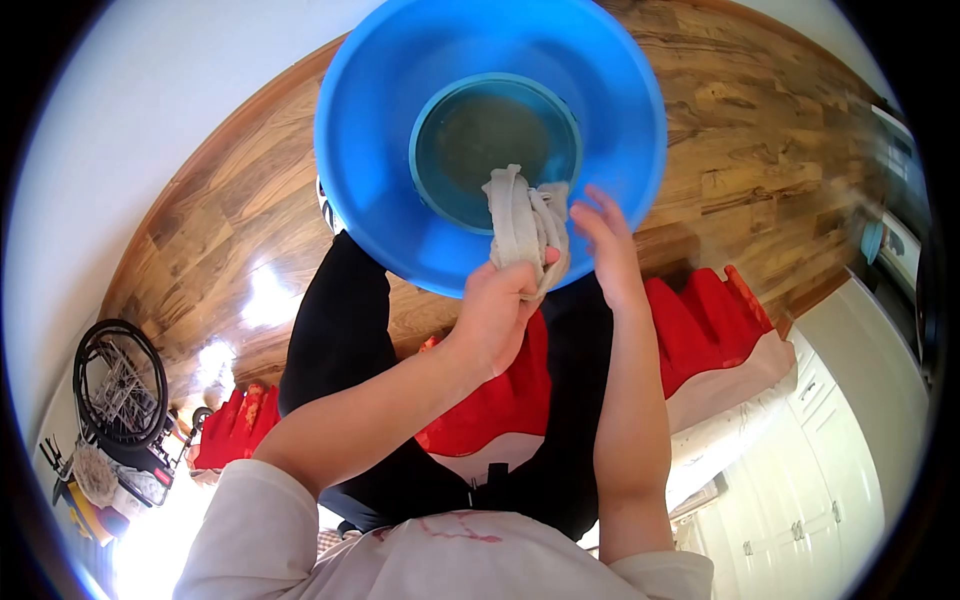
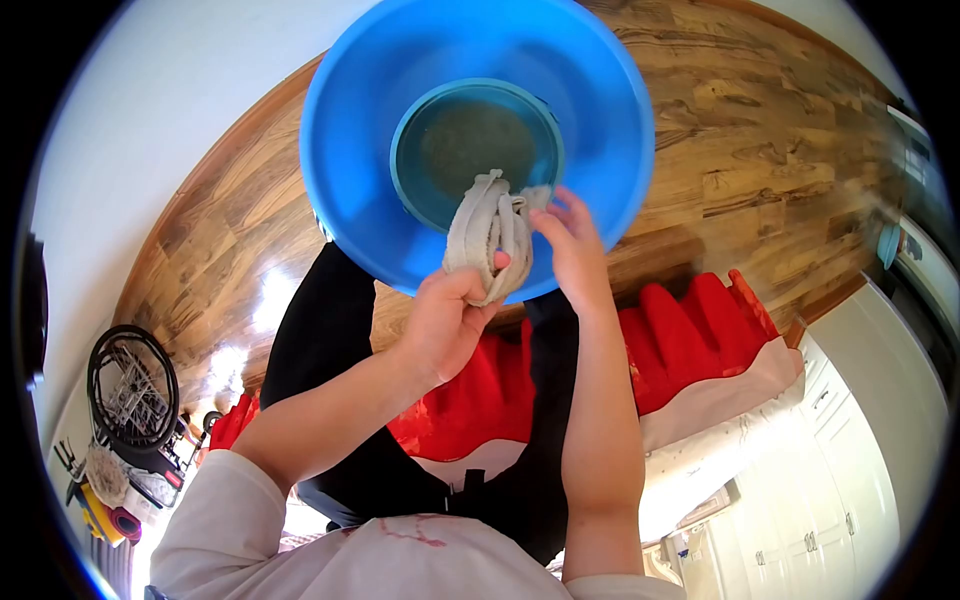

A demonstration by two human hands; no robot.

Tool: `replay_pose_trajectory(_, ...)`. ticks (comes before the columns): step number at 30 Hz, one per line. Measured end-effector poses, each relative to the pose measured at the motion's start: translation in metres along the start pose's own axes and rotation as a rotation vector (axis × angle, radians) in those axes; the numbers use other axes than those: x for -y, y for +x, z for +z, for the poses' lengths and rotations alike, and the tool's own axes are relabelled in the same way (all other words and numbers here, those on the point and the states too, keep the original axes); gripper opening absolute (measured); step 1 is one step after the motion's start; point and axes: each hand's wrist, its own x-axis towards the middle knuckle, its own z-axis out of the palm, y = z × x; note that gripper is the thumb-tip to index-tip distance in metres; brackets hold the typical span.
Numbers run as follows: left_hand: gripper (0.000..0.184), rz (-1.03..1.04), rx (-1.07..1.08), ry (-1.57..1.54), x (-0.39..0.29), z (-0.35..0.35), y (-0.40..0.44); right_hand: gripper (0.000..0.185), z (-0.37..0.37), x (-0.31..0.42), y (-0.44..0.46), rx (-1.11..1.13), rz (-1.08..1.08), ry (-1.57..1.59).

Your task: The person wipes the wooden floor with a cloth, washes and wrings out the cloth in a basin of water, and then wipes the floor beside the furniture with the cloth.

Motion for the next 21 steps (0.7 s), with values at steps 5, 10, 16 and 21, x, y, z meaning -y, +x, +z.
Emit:
replay_pose_trajectory(5,0.049,-0.036,0.002,-0.039,0.004,0.001,0.006,0.078,0.016,0.025,-0.015,0.198,0.626,-0.035)
replay_pose_trajectory(10,0.045,0.029,0.008,0.182,0.024,-0.005,0.005,0.064,0.019,-0.009,0.0,0.428,0.488,0.495)
replay_pose_trajectory(16,0.038,0.416,0.057,1.098,0.058,-0.021,-0.01,0.051,0.026,0.002,-0.009,0.383,0.568,0.607)
replay_pose_trajectory(21,0.058,0.57,0.123,1.555,0.051,-0.011,-0.021,0.043,0.017,-0.014,0.003,0.407,0.55,0.613)
